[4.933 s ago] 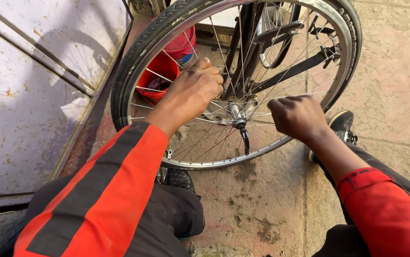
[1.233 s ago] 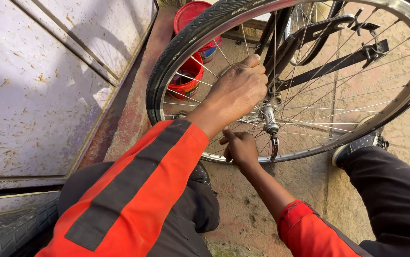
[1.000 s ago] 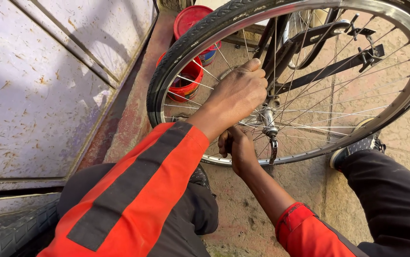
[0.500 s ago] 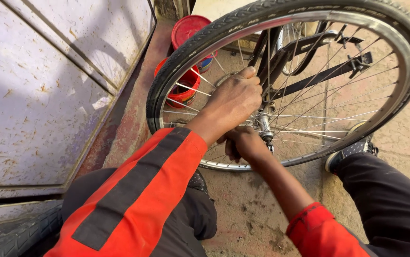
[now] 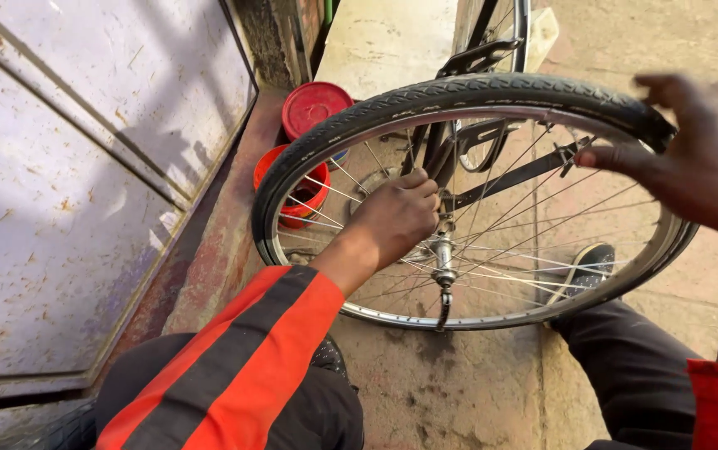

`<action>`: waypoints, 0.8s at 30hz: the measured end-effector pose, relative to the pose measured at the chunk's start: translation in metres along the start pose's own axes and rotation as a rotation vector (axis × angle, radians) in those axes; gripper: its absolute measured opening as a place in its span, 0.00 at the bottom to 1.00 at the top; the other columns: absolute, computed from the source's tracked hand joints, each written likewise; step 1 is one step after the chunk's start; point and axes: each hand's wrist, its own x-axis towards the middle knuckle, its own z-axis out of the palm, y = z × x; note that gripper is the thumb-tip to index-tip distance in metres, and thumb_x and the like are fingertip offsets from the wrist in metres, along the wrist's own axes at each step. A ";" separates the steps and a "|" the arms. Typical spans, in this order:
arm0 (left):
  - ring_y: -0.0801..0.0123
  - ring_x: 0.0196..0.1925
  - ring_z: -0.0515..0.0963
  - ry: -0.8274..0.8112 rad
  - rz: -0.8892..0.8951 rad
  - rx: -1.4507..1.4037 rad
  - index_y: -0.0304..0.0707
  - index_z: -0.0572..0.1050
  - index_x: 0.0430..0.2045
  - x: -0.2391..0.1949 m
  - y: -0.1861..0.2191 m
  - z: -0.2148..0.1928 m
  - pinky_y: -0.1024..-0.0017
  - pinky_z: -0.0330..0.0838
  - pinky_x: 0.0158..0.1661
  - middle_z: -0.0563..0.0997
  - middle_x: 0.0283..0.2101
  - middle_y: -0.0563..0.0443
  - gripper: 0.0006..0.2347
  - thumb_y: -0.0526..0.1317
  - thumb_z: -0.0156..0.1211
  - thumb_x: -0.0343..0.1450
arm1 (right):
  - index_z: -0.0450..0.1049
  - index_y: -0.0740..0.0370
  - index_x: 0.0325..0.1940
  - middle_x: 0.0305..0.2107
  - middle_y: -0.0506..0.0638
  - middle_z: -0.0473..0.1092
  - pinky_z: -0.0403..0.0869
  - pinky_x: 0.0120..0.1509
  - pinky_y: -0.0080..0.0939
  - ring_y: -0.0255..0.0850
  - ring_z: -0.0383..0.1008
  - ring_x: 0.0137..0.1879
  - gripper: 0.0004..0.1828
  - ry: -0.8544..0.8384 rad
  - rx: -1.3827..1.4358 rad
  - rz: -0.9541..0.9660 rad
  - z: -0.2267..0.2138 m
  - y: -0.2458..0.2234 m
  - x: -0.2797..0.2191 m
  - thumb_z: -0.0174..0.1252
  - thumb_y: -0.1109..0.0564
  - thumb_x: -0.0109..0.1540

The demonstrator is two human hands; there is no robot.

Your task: The person handles a bicycle disc brake rotor, manipulating its internal components with their hands. They then remove the rear wheel from the bicycle frame, take off the tire, and remove the inner tube from the rim.

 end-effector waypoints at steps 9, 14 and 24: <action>0.68 0.41 0.73 0.029 0.033 -0.026 0.51 0.80 0.18 0.022 -0.043 0.009 0.73 0.63 0.59 0.78 0.28 0.63 0.11 0.28 0.58 0.61 | 0.74 0.54 0.32 0.15 0.47 0.59 0.53 0.31 0.40 0.37 0.56 0.25 0.17 -0.196 0.164 0.347 -0.021 -0.019 0.005 0.70 0.42 0.58; 0.58 0.38 0.80 0.526 -0.022 -0.231 0.34 0.78 0.23 0.038 -0.044 -0.077 0.61 0.72 0.57 0.82 0.33 0.46 0.07 0.21 0.63 0.65 | 0.78 0.69 0.28 0.17 0.49 0.64 0.56 0.21 0.36 0.35 0.59 0.22 0.22 -0.440 0.608 0.238 -0.022 0.007 0.027 0.57 0.47 0.65; 0.60 0.46 0.72 0.543 -0.296 -0.434 0.42 0.66 0.55 0.048 -0.094 -0.076 0.62 0.68 0.45 0.71 0.47 0.49 0.23 0.59 0.43 0.75 | 0.74 0.76 0.50 0.42 0.64 0.79 0.84 0.49 0.46 0.50 0.84 0.44 0.39 -0.782 1.043 -0.312 0.031 0.048 0.117 0.46 0.33 0.61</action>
